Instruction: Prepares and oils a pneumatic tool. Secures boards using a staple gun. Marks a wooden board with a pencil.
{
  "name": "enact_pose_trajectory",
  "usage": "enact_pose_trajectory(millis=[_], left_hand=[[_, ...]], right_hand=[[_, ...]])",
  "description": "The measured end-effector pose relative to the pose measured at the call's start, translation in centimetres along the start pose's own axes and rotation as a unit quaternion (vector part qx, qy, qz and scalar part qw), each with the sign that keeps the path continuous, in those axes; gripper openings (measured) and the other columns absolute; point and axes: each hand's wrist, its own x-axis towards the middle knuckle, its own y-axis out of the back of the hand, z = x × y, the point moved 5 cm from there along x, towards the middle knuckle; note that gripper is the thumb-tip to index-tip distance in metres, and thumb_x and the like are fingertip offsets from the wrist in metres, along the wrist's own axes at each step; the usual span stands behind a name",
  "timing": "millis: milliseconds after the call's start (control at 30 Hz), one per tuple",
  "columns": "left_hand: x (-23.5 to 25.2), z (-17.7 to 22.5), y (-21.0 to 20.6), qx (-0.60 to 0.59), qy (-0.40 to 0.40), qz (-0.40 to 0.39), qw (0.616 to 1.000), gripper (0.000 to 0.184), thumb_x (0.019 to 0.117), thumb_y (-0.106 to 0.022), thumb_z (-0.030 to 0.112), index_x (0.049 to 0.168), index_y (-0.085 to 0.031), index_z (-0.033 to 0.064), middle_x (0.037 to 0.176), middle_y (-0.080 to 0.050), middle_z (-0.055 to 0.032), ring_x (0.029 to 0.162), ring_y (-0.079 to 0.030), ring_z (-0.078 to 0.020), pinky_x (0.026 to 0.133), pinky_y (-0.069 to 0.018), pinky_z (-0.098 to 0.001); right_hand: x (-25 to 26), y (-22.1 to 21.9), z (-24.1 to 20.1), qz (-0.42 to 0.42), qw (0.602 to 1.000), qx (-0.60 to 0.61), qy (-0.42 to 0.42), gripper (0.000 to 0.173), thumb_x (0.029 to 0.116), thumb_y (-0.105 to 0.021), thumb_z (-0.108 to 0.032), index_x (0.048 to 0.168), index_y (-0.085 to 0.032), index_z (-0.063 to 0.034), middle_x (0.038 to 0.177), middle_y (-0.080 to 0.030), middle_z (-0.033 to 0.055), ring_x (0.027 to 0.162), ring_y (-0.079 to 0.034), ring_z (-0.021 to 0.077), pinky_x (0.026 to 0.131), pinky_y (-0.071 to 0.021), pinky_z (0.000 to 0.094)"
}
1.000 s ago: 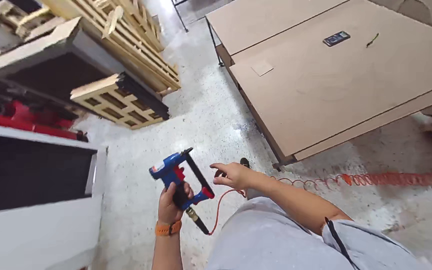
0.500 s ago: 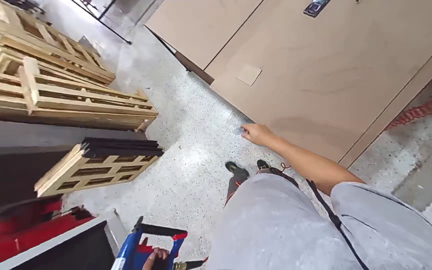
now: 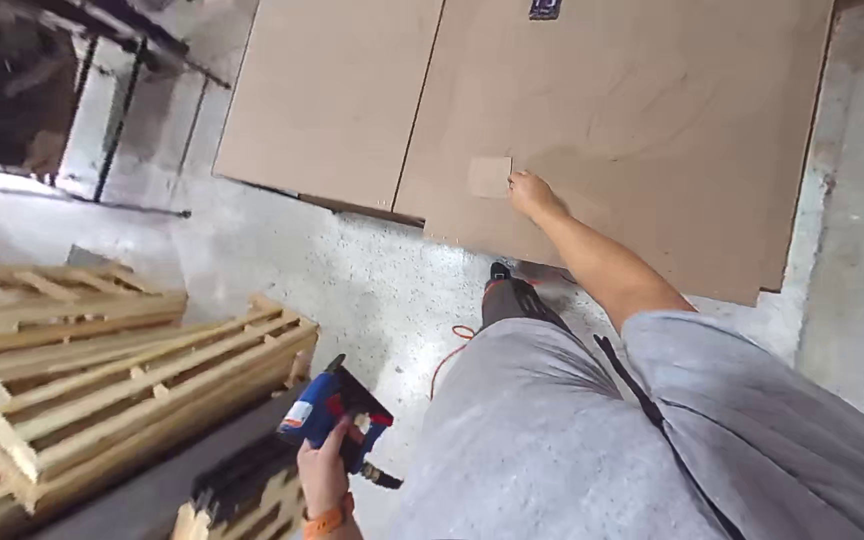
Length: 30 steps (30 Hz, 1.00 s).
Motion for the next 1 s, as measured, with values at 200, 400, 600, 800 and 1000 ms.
enact_pose_trajectory(millis=[200, 400, 600, 800, 1000], left_hand=[[13.4, 3.5, -6.1, 0.111, 0.021, -0.119, 0.986, 0.026, 0.0849, -0.069, 0.012, 0.105, -0.067, -0.0053, 0.07, -0.07, -0.0105, 0.059, -0.068, -0.0199, 0.059, -0.0614, -0.0385], [25.0, 6.3, -8.3, 0.3, 0.014, -0.232, 0.925, 0.029, 0.0809, -0.078, 0.025, 0.096, -0.072, 0.0007, 0.071, -0.072, -0.0081, 0.06, -0.069, -0.0195, 0.061, -0.061, -0.042], [36.9, 8.1, -12.5, 0.388, -0.029, -0.377, 0.84, 0.03, 0.0847, -0.075, 0.027, 0.101, -0.072, 0.0014, 0.075, -0.073, -0.0087, 0.064, -0.071, -0.0205, 0.064, -0.0623, -0.0446], [44.3, 11.6, -19.3, 0.537, -0.171, -0.509, 0.651, 0.056, 0.0872, -0.071, 0.056, 0.114, -0.072, 0.0068, 0.092, -0.074, -0.0135, 0.085, -0.073, -0.0273, 0.082, -0.0591, -0.0574], [43.9, 13.3, -25.8, 0.589, -0.279, -0.517, 0.555, 0.047, 0.0913, -0.068, 0.048, 0.114, -0.073, 0.0076, 0.094, -0.074, -0.0167, 0.089, -0.072, -0.0338, 0.082, -0.056, -0.0615]], right_hand=[[8.7, -0.6, -0.2, 0.008, 0.996, -0.02, -0.088, 0.063, 0.0831, -0.081, -0.029, 0.137, -0.059, -0.0035, 0.134, -0.06, 0.0243, 0.121, -0.06, 0.0468, 0.094, -0.0518, 0.0673], [4.9, -2.8, -3.6, -0.114, 0.968, 0.026, -0.224, 0.05, 0.0858, -0.076, -0.041, 0.109, -0.069, 0.0031, 0.114, -0.069, 0.0267, 0.106, -0.067, 0.0463, 0.083, -0.0519, 0.07], [-2.5, -9.5, -9.5, -0.083, 0.923, 0.132, -0.352, 0.062, 0.0918, -0.066, -0.056, 0.115, -0.069, 0.002, 0.117, -0.069, 0.0255, 0.112, -0.066, 0.0432, 0.09, -0.0519, 0.0658], [-4.5, -13.9, -11.8, 0.167, 0.95, 0.049, -0.259, 0.066, 0.0886, -0.07, -0.055, 0.135, -0.061, -0.0083, 0.134, -0.063, 0.0179, 0.126, -0.059, 0.0381, 0.104, -0.0468, 0.0601], [-5.7, -18.1, -11.3, 0.224, 0.965, 0.012, -0.14, 0.082, 0.0904, -0.065, -0.062, 0.156, -0.044, -0.0179, 0.163, -0.042, 0.0034, 0.154, -0.031, 0.0254, 0.127, -0.0175, 0.0559]])
